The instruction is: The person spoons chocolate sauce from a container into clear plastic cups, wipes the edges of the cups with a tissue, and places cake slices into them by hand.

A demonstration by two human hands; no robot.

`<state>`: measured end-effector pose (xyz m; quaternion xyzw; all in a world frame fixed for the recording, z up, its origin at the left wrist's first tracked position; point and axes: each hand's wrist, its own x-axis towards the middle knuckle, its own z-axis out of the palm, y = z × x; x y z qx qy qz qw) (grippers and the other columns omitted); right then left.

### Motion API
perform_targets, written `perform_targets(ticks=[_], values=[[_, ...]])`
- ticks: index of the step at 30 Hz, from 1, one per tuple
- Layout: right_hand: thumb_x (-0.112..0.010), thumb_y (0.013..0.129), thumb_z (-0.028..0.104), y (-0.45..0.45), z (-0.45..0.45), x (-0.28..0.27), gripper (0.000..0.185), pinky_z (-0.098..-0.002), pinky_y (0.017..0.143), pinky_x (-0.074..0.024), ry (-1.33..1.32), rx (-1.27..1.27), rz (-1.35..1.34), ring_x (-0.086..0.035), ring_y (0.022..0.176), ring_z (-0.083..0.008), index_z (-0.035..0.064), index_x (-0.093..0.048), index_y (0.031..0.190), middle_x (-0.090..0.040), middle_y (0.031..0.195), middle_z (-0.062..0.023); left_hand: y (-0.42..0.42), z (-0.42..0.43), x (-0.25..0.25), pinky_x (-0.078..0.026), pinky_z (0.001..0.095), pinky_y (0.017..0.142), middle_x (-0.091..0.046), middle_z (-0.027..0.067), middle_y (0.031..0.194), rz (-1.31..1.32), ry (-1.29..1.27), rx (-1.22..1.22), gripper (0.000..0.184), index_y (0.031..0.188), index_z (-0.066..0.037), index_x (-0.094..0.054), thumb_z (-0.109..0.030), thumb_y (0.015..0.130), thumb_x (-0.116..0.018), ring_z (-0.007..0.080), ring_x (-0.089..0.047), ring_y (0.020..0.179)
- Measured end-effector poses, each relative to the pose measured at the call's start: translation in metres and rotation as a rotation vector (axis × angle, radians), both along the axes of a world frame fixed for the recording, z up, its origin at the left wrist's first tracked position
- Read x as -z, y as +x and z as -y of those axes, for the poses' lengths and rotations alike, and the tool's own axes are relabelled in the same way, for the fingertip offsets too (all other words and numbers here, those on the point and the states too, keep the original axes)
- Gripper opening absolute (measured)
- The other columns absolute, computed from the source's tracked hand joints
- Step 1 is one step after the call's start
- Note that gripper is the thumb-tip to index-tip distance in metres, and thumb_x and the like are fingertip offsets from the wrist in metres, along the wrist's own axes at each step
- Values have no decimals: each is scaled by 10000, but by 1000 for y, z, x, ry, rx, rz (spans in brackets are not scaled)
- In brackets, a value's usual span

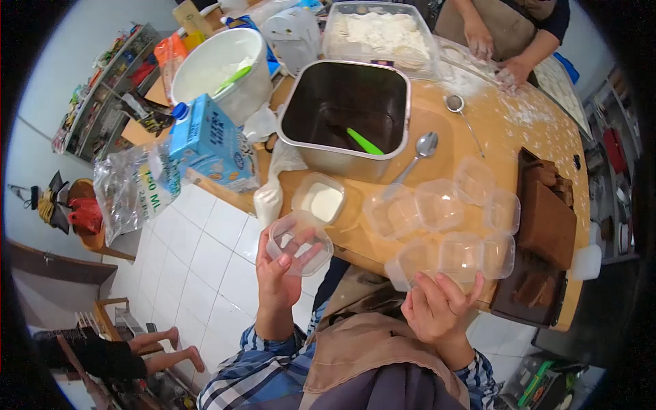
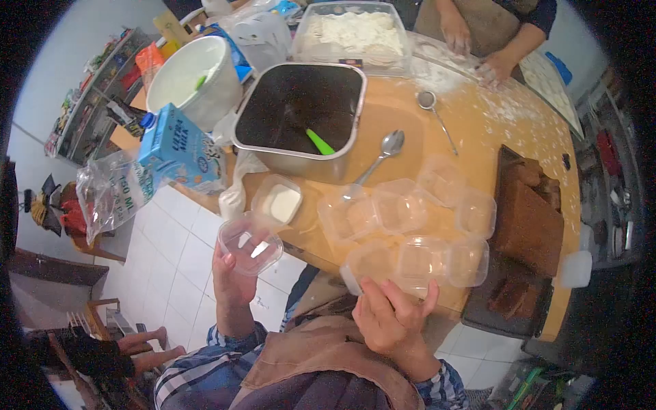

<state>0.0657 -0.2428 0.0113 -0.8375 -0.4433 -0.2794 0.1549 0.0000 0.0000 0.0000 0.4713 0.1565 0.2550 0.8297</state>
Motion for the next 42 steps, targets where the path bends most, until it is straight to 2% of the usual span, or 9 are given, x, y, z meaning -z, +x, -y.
perform_targets(ticks=[5,14,20,23,29,33,37,41,42], values=[[-663,665,153,1,-10,6,107,-661,947,-158,-27,17,-61,-450,1032,-199,98,-598,729,-581,1045,-14,-7,-16,-3,-452,508,875,-422,178,1224,34,-24,-70,624,1212,-7,-392,-370,744,-591,357,-438,1131],[-677,697,216,-5,-10,-7,151,-639,971,-160,15,90,-146,-439,1031,-236,114,-615,790,-547,1066,-45,-21,-42,-2,-409,509,897,-442,188,1236,169,-321,-129,517,1144,-4,-509,-411,870,-345,397,-415,1144],[-667,709,213,-8,-1,-16,144,-612,984,-185,86,120,-179,-441,1006,-267,102,-625,791,-531,1066,-73,-2,-61,-15,-405,500,898,-459,175,1225,267,-211,-172,517,1147,-4,-504,-404,881,-314,402,-429,1137],[-668,709,202,-11,1,-21,148,-600,988,-192,100,125,-204,-445,996,-275,91,-624,796,-532,1057,-76,13,-65,-20,-425,474,872,-440,142,1240,199,-116,-251,487,1161,-49,-459,-412,878,-302,355,-449,1116],[-701,663,193,-7,-5,-48,216,-575,985,-197,193,45,-276,-463,962,-281,84,-634,837,-534,1026,-97,19,-32,-38,-429,497,860,-437,144,1238,221,-38,26,495,1158,-47,-453,-436,857,-396,343,-451,1119],[-739,622,234,-6,-12,-64,300,-552,986,-188,251,-96,-359,-479,934,-274,104,-641,874,-529,1039,-91,18,18,-42,-435,506,876,-380,182,1277,164,-236,466,528,1208,-51,-365,-370,831,-549,347,-409,1181],[-748,624,271,-7,-8,-67,350,-539,995,-161,242,-169,-412,-468,983,-266,121,-644,923,-515,1072,-88,21,49,-27,-432,481,899,-365,146,1292,7,-353,676,548,1217,-44,-353,-350,824,-582,270,-416,1163],[-734,674,138,-9,5,-57,249,-334,681,-483,567,4,-508,-570,691,-203,71,-647,897,-578,897,-115,26,49,-26,-427,488,903,-367,151,1277,40,-403,646,540,1217,-37,-351,-355,831,-556,279,-404,1160],[-726,669,60,-12,11,-54,194,-242,456,-441,697,5,-670,-559,547,-192,33,-648,844,-591,801,-133,28,45,-25,-427,490,902,-369,150,1273,63,-403,631,538,1216,-35,-351,-358,833,-548,284,-403,1160]])
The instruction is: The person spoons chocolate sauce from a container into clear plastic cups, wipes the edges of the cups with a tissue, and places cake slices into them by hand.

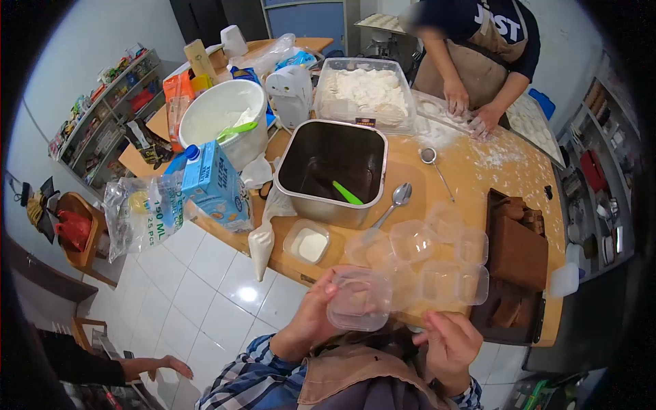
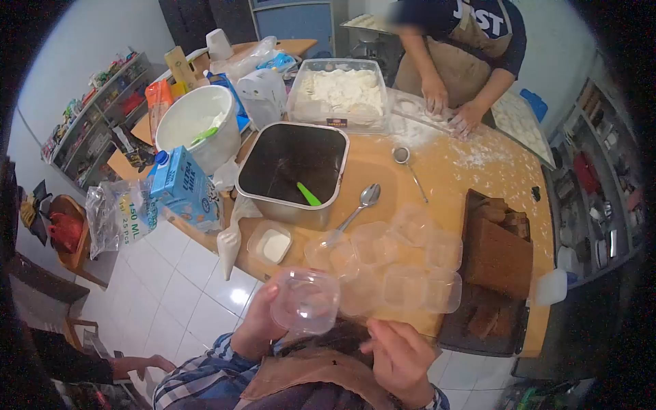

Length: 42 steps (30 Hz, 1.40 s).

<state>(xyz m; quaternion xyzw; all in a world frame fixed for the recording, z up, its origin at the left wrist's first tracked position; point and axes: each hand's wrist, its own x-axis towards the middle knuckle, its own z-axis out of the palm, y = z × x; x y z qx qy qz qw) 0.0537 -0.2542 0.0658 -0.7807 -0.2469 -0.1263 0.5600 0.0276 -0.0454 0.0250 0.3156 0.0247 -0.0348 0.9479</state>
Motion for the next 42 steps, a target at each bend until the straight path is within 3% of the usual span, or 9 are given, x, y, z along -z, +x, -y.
perform_targets(ticks=[3,7,11,15,25,28,31,34,42], values=[[-719,667,57,15,15,-5,175,-288,552,-461,-354,-232,235,-574,568,-227,9,-649,820,-596,802,-135,1,-3,0,-428,497,898,-373,156,1266,17,6,-53,535,1212,-33,-357,-367,833,-534,297,-406,1153],[-703,660,64,31,-8,-33,143,-367,738,-441,-371,-277,355,-576,682,-242,48,-655,794,-601,875,-116,3,-10,5,-437,498,886,-380,164,1261,55,-22,-45,535,1205,-36,-373,-373,824,-538,305,-414,1144],[-661,670,62,67,-6,-47,194,-372,715,-457,-297,-149,258,-558,835,-276,50,-645,862,-603,898,-128,6,-28,-5,-479,449,795,-460,148,1199,24,165,-292,640,1200,-13,-432,-528,823,-394,309,-472,1075],[-582,710,81,161,-34,-33,143,-406,674,-460,-593,-270,342,-550,789,-328,57,-647,836,-602,853,-126,4,-34,-8,-483,416,761,-486,144,1163,26,171,-434,615,1166,-18,-472,-527,844,-342,296,-496,1036],[-631,655,106,260,-107,45,165,-390,803,-453,-1114,-415,137,-518,971,-312,141,-697,802,-612,986,-103,-11,-48,4,-513,390,653,-530,139,1092,2,188,-514,590,1101,-28,-510,-534,822,-393,281,-554,927],[-606,680,112,268,-117,66,195,-384,807,-450,-1278,-391,114,-510,990,-303,162,-693,848,-585,1049,-104,-7,-53,12,-520,473,707,-508,139,1102,4,154,-465,591,1097,-33,-496,-533,781,-485,284,-515,988],[-654,595,181,256,-119,51,215,-345,784,-433,-1243,-410,179,-496,930,-263,273,-706,782,-603,889,-10,-3,-49,10,-516,470,718,-507,140,1113,-15,165,-424,597,1102,-31,-495,-531,775,-490,278,-512,995],[-568,733,156,244,-120,34,166,-387,806,-439,-1347,-459,183,-515,955,-267,169,-686,849,-578,1006,-90,-1,-48,12,-513,468,730,-505,143,1123,8,156,-399,600,1106,-25,-493,-526,776,-489,274,-515,995],[-548,707,120,255,-95,34,109,-356,694,-424,-1214,-213,827,-542,821,-221,92,-649,679,-608,751,-58,-2,-39,8,-519,435,697,-515,152,1101,-5,168,-435,609,1109,-13,-497,-536,805,-424,285,-527,985]])
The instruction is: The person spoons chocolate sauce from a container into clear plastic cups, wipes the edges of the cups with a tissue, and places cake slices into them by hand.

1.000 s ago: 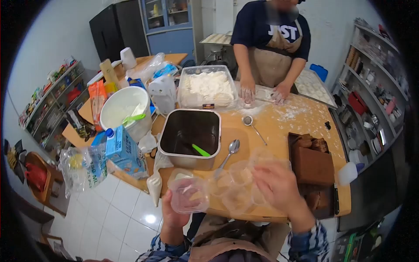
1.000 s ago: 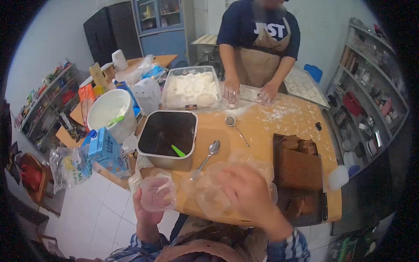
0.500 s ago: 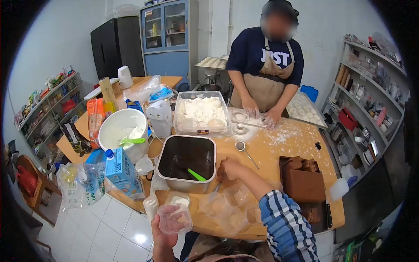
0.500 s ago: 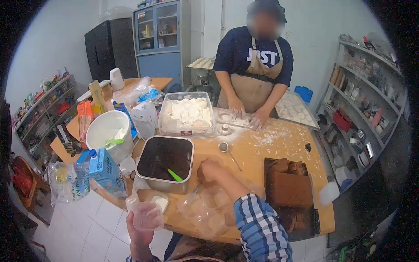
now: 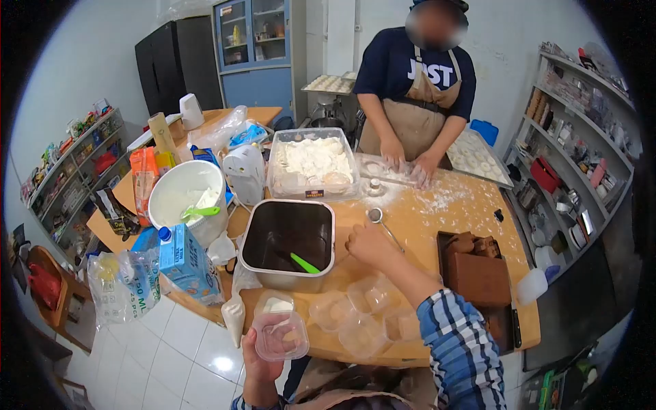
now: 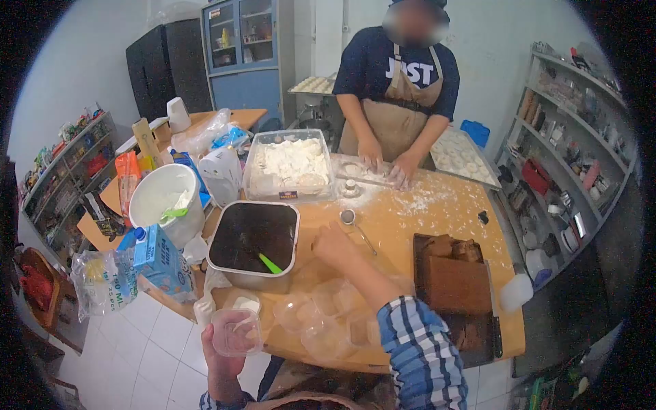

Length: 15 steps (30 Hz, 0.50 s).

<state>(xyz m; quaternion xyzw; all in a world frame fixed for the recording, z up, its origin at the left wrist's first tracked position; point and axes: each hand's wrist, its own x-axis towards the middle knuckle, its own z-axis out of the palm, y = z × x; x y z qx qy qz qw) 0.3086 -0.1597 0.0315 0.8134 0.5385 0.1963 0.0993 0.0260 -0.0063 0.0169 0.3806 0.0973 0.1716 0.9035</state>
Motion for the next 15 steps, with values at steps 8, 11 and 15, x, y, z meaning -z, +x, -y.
perform_targets(ticks=[8,11,15], values=[[-554,702,112,4,72,-72,99,-399,666,-427,241,371,209,-552,732,-272,45,-625,719,-594,750,-144,10,8,-23,-506,450,749,-501,166,1124,62,52,36,630,1132,0,-476,-537,807,-420,311,-518,1015],[-544,723,70,-2,93,-92,77,-391,628,-429,674,283,298,-543,693,-281,15,-589,752,-579,723,-152,18,13,-33,-483,466,803,-481,163,1158,140,74,109,605,1153,-21,-457,-513,801,-459,301,-491,1059],[-490,770,29,-32,81,-113,54,-317,554,-424,1141,164,-718,-517,576,-200,8,-531,798,-541,655,-97,32,29,-45,-446,466,869,-455,143,1201,199,20,288,544,1184,-57,-415,-437,808,-514,272,-450,1119]])
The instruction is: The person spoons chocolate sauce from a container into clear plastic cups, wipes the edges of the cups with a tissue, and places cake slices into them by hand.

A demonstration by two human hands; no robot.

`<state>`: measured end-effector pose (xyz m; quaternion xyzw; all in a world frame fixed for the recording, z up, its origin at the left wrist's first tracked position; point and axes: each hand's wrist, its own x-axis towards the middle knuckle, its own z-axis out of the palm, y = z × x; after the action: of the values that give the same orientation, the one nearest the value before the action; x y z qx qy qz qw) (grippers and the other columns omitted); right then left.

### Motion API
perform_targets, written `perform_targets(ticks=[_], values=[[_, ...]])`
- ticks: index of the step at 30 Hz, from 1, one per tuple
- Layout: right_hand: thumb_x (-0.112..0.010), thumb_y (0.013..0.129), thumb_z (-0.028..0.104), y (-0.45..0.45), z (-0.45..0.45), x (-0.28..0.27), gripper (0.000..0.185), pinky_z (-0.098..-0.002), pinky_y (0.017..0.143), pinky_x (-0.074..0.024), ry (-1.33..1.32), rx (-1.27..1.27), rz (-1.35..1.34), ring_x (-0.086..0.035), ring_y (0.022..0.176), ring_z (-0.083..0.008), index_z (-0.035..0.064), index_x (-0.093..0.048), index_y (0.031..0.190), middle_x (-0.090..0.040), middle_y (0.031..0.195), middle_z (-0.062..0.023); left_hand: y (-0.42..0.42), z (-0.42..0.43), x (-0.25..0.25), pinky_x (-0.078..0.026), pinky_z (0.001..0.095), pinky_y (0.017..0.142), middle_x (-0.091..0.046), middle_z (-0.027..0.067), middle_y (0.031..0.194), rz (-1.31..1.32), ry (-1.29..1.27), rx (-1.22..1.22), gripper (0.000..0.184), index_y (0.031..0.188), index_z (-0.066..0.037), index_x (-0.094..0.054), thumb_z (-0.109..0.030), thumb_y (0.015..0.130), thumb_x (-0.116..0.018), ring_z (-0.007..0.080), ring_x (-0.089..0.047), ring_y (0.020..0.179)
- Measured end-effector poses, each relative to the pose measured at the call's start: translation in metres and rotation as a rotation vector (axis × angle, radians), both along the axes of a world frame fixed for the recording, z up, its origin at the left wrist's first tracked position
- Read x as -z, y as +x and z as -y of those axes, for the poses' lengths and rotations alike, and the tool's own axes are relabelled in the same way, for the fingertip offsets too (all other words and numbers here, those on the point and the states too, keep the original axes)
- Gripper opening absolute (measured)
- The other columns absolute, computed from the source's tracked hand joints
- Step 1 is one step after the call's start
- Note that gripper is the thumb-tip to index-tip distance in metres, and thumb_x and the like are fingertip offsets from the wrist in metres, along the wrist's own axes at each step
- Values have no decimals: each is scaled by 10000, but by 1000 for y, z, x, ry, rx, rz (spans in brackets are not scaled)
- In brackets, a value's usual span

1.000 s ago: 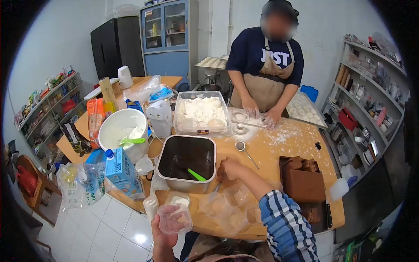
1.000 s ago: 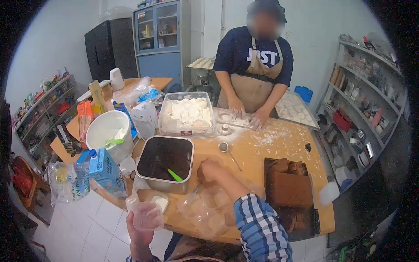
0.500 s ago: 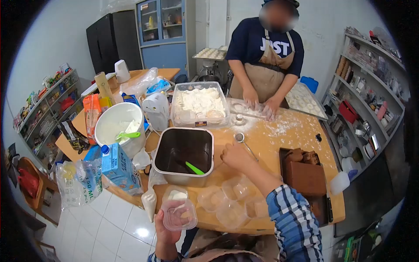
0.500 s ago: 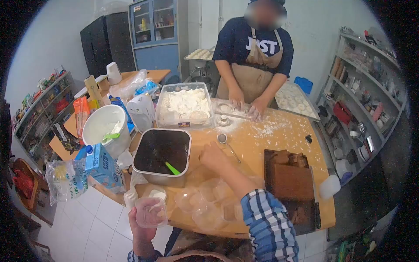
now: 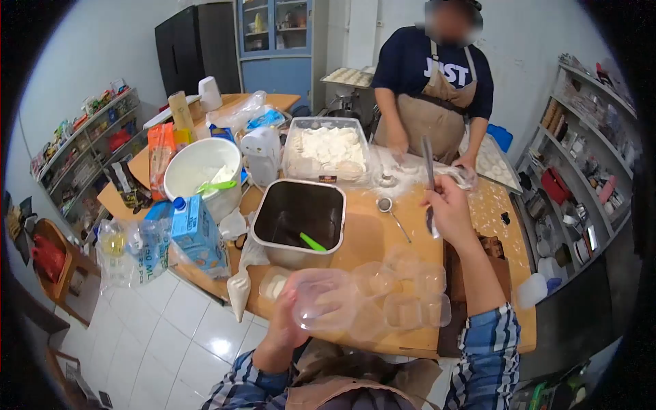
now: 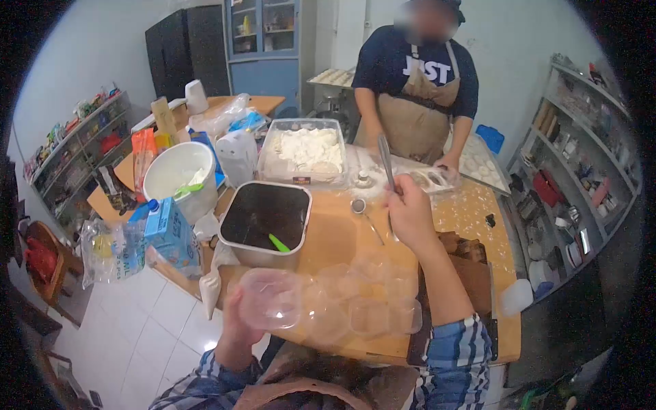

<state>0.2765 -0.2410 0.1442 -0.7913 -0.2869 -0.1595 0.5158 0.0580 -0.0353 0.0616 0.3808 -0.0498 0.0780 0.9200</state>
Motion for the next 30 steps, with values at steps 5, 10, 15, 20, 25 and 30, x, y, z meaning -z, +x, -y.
perform_targets(ticks=[5,10,15,20,25,30], values=[[-561,826,137,-79,-27,-24,119,-224,465,-373,58,-427,-690,-472,501,-69,22,-545,856,-487,608,11,12,17,0,-440,453,877,-429,118,1209,-4,26,97,497,1202,-62,-356,-358,836,-516,260,-435,1135],[-613,825,209,-102,-33,-15,198,-218,459,-329,-312,-565,-554,-409,510,-37,12,-622,830,-484,582,44,10,15,-8,-438,436,882,-414,100,1212,-1,89,122,511,1211,-55,-337,-377,854,-509,222,-435,1130],[-635,790,199,-97,-33,-5,215,-251,459,-333,-394,-544,-433,-397,512,-46,-10,-629,741,-467,516,-4,14,11,-10,-416,375,901,-411,87,1199,13,172,145,498,1232,-49,-320,-365,880,-477,196,-437,1110],[-646,761,167,-62,-25,-10,206,-256,455,-333,-332,-128,-237,-403,495,-64,-28,-613,704,-475,517,-13,35,-33,-7,-394,311,857,-440,104,1163,103,805,-618,450,1174,-5,-407,-264,835,-551,205,-460,1037],[-607,752,156,10,-15,35,195,-399,589,-442,-597,151,-105,-590,641,-317,-37,-612,781,-584,672,-212,69,-107,1,-441,324,722,-549,152,943,-200,1296,-1048,369,997,36,-530,-246,781,-632,253,-542,838],[-650,724,193,28,-39,84,236,-407,612,-463,-677,162,-208,-608,682,-345,-41,-624,745,-598,712,-237,91,-137,19,-439,321,567,-577,71,683,-316,1164,-758,336,878,20,-563,-294,783,-635,200,-544,604]])
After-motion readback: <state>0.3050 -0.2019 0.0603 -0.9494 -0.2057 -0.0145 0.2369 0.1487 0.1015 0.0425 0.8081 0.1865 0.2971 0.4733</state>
